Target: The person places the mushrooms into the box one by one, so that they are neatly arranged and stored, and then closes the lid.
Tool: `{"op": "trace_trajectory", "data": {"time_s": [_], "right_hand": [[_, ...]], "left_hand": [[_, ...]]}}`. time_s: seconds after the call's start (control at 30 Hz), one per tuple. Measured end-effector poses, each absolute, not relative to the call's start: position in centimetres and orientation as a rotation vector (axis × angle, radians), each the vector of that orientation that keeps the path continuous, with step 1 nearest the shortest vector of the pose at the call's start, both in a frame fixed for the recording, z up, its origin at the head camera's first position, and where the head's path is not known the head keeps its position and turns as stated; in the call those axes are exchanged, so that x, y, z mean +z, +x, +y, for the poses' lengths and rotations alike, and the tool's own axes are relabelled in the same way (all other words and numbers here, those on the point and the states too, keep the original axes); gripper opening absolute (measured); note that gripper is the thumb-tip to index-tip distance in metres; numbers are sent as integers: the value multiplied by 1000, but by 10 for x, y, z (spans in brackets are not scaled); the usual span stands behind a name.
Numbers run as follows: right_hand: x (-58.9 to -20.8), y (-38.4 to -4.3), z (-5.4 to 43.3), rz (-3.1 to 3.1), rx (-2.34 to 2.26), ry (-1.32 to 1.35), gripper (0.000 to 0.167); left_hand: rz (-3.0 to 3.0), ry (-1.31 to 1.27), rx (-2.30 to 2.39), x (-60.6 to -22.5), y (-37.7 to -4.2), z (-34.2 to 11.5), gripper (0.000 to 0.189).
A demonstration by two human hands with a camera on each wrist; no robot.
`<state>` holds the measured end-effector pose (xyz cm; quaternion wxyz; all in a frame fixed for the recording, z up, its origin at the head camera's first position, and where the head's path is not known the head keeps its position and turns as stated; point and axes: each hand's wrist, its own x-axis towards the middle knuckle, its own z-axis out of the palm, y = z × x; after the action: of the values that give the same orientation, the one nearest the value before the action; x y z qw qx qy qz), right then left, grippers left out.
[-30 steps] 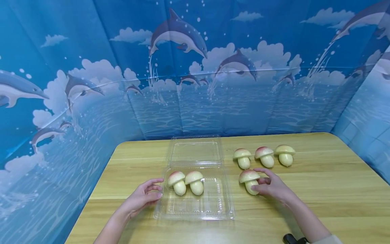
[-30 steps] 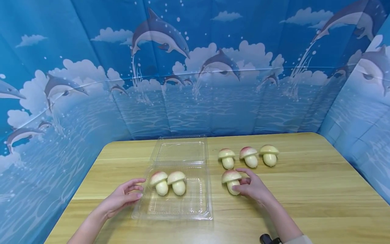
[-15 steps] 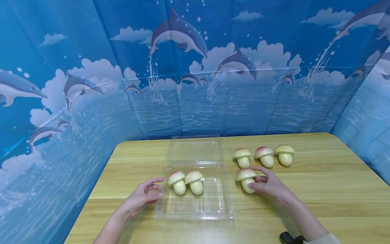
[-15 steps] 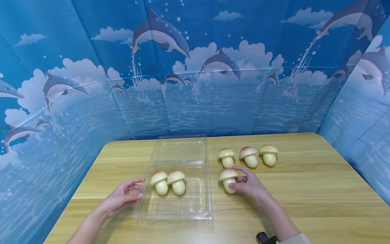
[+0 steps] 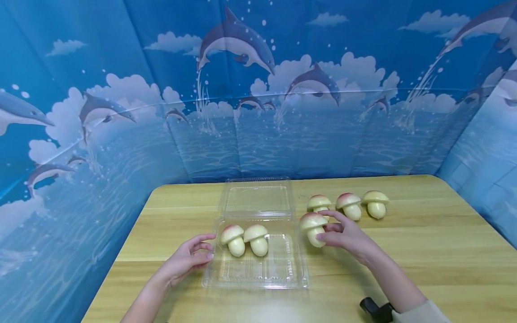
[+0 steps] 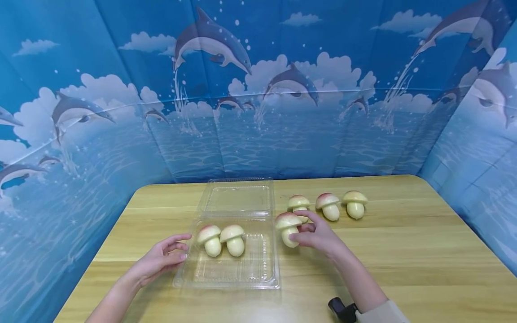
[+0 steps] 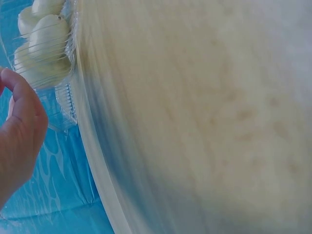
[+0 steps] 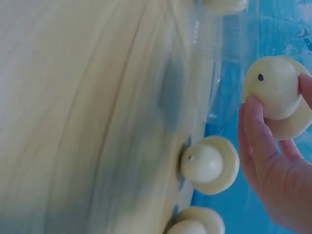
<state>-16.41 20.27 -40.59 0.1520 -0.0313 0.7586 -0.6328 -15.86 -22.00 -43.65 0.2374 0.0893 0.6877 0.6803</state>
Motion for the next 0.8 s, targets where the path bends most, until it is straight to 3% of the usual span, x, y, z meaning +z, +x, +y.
{"op": "trace_trajectory", "data": {"time_s": [0.8], "right_hand": [[-395, -171, 176, 2211, -1793, -244, 69]], "left_hand": [[1883, 223, 1867, -436, -159, -220, 64]]}}
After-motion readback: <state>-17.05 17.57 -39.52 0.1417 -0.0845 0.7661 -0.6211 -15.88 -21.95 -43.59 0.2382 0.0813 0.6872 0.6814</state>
